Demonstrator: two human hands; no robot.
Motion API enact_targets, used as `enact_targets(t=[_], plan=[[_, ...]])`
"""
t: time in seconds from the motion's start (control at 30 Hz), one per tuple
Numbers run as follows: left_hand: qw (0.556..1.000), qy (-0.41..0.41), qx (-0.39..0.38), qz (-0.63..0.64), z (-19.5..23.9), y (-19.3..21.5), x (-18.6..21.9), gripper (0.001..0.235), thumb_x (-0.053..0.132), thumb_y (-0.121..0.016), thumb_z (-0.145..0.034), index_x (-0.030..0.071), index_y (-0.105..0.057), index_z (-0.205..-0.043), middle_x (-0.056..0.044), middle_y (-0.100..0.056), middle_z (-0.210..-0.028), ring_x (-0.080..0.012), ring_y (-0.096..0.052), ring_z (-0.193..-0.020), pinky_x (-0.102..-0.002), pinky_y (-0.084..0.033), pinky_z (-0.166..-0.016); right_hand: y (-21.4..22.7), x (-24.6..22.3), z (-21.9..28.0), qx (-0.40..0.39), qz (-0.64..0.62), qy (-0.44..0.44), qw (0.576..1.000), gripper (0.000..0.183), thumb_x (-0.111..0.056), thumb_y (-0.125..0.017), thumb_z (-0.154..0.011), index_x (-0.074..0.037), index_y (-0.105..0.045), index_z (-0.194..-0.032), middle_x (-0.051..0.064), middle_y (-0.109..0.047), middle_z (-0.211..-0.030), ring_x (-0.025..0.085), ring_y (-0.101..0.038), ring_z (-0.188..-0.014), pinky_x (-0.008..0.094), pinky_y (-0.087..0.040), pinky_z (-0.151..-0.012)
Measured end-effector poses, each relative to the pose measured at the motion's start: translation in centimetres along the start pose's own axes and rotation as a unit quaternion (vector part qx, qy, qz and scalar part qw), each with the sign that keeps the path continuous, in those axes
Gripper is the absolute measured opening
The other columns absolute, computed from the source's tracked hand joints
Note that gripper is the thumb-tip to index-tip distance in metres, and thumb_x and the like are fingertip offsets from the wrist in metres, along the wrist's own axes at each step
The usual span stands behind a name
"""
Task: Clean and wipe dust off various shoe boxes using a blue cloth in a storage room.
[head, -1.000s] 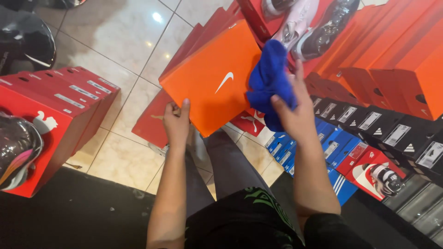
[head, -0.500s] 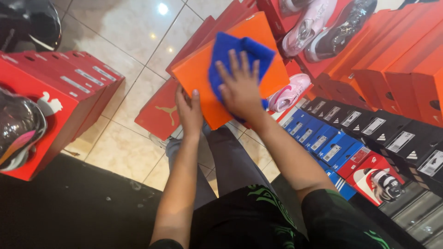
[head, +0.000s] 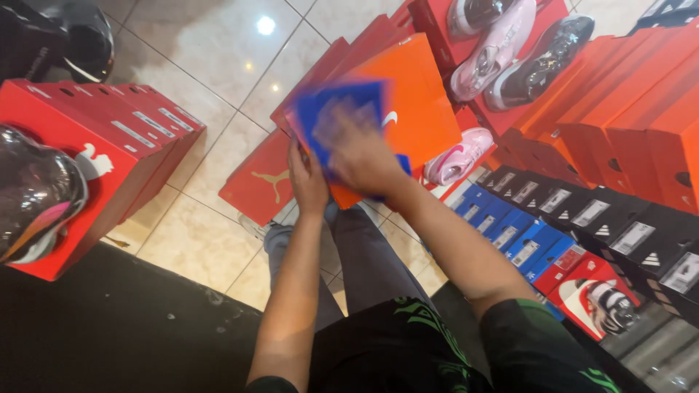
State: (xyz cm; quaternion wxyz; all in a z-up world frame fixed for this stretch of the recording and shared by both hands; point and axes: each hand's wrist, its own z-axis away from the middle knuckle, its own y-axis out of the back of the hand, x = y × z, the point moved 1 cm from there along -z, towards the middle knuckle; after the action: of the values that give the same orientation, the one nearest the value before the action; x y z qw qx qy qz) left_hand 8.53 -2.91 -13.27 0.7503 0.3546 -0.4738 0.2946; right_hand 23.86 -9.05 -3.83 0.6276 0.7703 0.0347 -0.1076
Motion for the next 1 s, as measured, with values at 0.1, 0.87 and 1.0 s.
enact_targets(t=[0.1,0.87,1.0], plan=[[1.000,0.002,-0.009,-0.005,0.3,-0.1,0.5,0.051,0.021,-0.055,-0.105,0.000,-0.043,-0.149,-0.032,-0.046,-0.144,-0.0505,-0.050,-0.131,-0.050,-0.051,-0.105,-1.4,2.3,2.9,-0.040,-0.171,-0.002,0.984,0.060,-0.041,-0.065,-0.092,-0.028,-0.056,-0.150,0.003,-0.043,-0.163,0.029,-0.029,-0.155,0.051,-0.005,-0.125],[0.997,0.066,-0.029,-0.002,0.4,0.4,3.2,0.058,0.047,-0.044,-0.109,0.009,-0.037,-0.154,-0.026,-0.042,-0.150,-0.0475,-0.048,-0.135,-0.055,-0.040,-0.113,5.1,4.2,0.7,0.015,0.035,-0.149,0.988,0.041,-0.053,-0.038,-0.101,-0.025,-0.045,-0.130,0.006,-0.038,-0.135,0.034,-0.032,-0.123,0.053,-0.022,-0.104],[0.998,0.037,-0.049,-0.027,0.0,0.7,1.8,0.050,0.029,-0.043,-0.108,0.007,-0.037,-0.153,-0.030,-0.044,-0.147,-0.0519,-0.048,-0.132,-0.057,-0.040,-0.111,0.7,2.9,5.2,-0.063,-0.180,0.049,0.980,0.052,-0.051,-0.045,-0.100,-0.032,-0.057,-0.147,0.003,-0.050,-0.158,0.031,-0.043,-0.147,0.054,-0.014,-0.123]])
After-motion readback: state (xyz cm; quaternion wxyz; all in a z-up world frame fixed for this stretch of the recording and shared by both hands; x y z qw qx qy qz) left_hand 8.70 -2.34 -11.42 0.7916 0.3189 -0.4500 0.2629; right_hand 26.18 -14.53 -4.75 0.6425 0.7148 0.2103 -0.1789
